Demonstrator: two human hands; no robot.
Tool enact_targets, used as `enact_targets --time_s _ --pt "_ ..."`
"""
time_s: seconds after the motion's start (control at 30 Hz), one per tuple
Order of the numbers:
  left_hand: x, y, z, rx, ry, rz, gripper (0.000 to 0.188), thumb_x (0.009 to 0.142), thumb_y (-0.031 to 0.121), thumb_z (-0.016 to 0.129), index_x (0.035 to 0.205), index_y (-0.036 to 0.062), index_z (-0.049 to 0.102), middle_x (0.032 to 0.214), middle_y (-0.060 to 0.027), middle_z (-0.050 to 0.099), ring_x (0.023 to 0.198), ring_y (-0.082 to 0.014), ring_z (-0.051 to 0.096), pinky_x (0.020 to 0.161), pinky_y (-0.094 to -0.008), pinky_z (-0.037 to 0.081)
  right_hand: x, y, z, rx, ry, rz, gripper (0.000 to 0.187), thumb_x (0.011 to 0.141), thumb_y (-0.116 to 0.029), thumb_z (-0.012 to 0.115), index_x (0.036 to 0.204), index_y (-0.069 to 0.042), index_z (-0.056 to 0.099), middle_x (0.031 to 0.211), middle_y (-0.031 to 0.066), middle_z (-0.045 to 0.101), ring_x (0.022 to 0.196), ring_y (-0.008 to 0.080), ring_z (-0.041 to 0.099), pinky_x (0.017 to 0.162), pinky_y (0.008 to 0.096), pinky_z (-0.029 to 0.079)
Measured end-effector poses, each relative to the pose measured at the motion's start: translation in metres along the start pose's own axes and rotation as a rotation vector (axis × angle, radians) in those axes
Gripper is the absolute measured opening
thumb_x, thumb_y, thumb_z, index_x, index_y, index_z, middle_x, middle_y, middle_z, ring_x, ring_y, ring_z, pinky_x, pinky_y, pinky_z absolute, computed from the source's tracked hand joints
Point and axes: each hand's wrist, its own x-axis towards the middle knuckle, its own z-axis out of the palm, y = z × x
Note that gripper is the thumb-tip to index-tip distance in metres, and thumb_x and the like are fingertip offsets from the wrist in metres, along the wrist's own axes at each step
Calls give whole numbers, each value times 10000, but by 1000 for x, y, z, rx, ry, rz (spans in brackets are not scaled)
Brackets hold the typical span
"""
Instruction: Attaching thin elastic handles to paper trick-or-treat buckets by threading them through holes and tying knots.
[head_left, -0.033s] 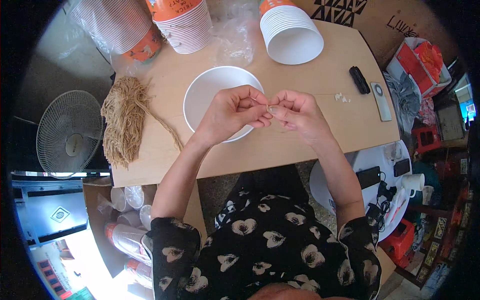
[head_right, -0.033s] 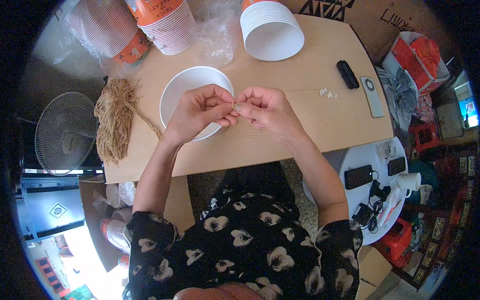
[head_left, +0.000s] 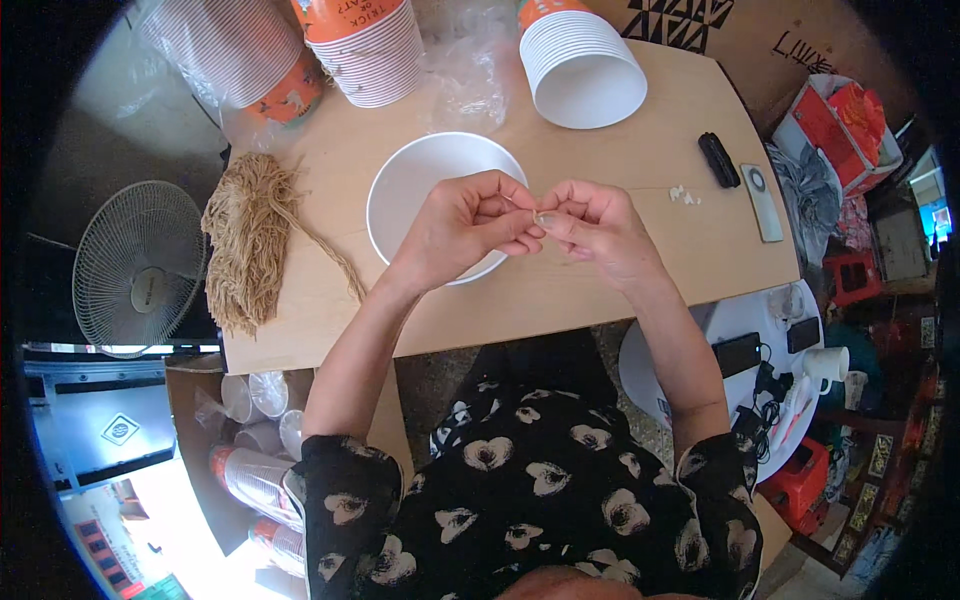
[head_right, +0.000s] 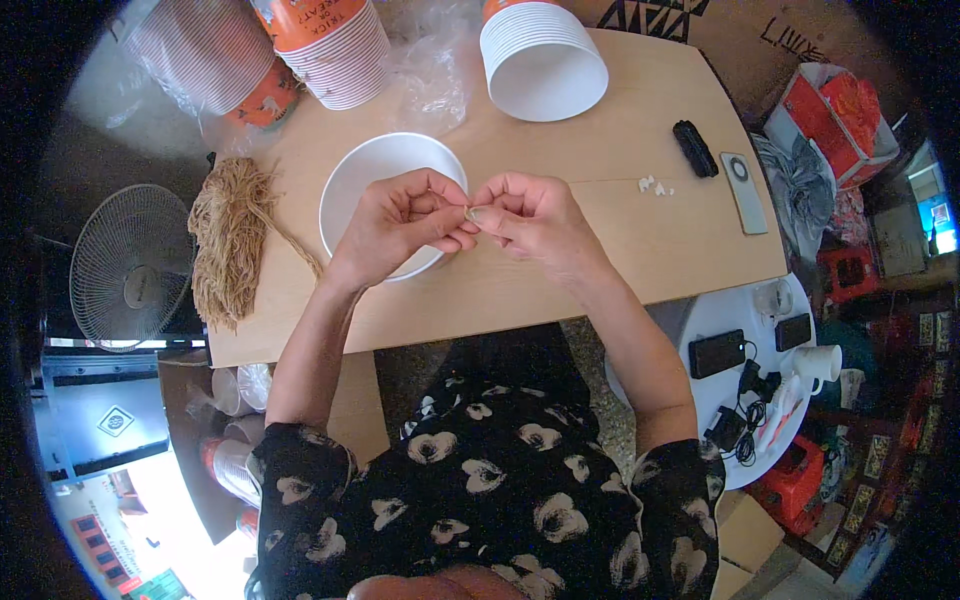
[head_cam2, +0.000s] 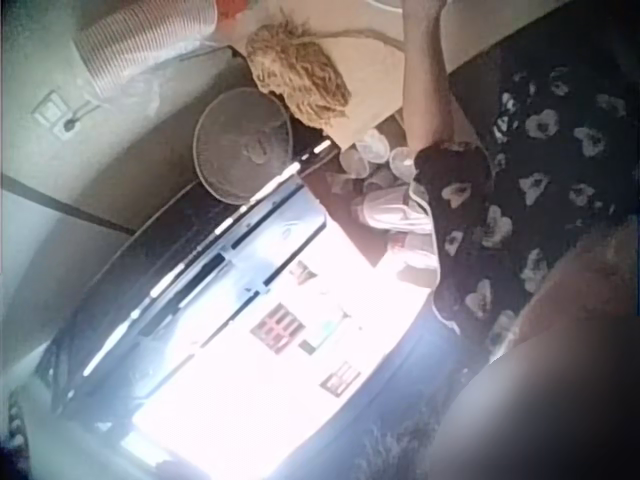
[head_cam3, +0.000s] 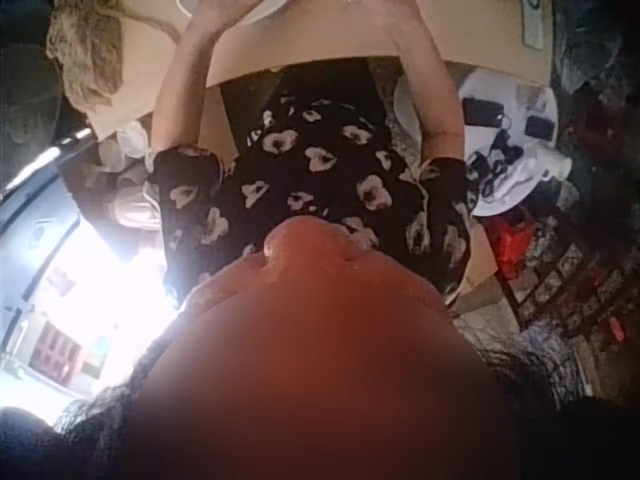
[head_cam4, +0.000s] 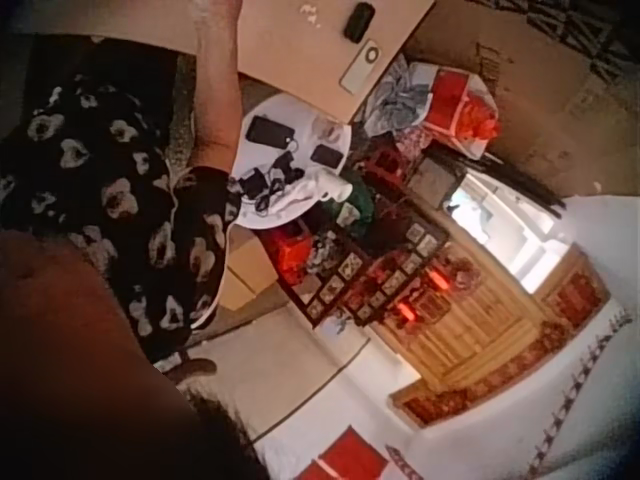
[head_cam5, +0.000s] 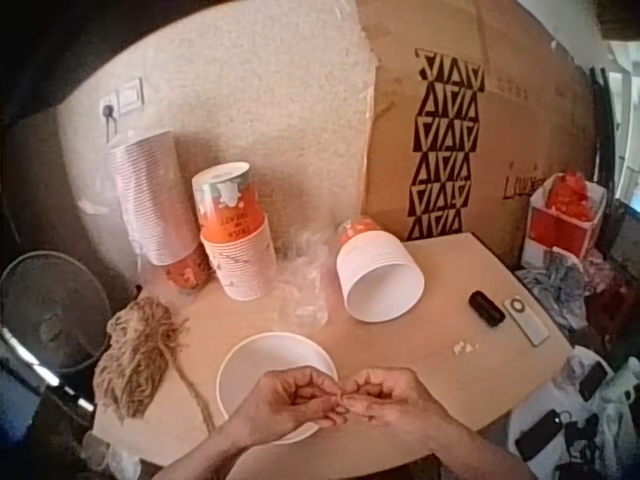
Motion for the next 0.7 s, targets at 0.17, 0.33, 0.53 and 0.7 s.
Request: enact_targets --time_s 0.17,0.33,0.53,0.7 --pt "2 1 1 0 -8 -4 129 990 75 623 1067 -28 612 946 -120 720 871 -157 719 757 -254 594 -1 3 1 23 1 -49 126 926 -128 702 996 -35 655 788 -9 644 633 27 510 492 173 345" --pt "2 1 1 -60 -11 -30 118 987 39 612 1064 -49 594 951 -126 714 893 -159 712 784 -265 604 -5 6 7 155 60 -58 109 940 -106 667 995 -15 643 772 7 619 616 27 501 480 170 325" --pt "1 0 -1 -51 4 -47 130 995 89 617 1073 -14 600 970 -117 721 893 -165 715 784 -268 588 -6 5 7 196 80 -79 145 938 -90 657 1045 7 647 747 13 603 594 27 495 475 164 317" --pt "2 1 0 -29 -10 -26 135 998 93 617 1077 -15 602 969 -111 719 891 -157 710 770 -262 581 -7 1 5 190 50 -39 147 947 -88 653 1056 10 656 748 10 607 607 29 513 475 167 323"
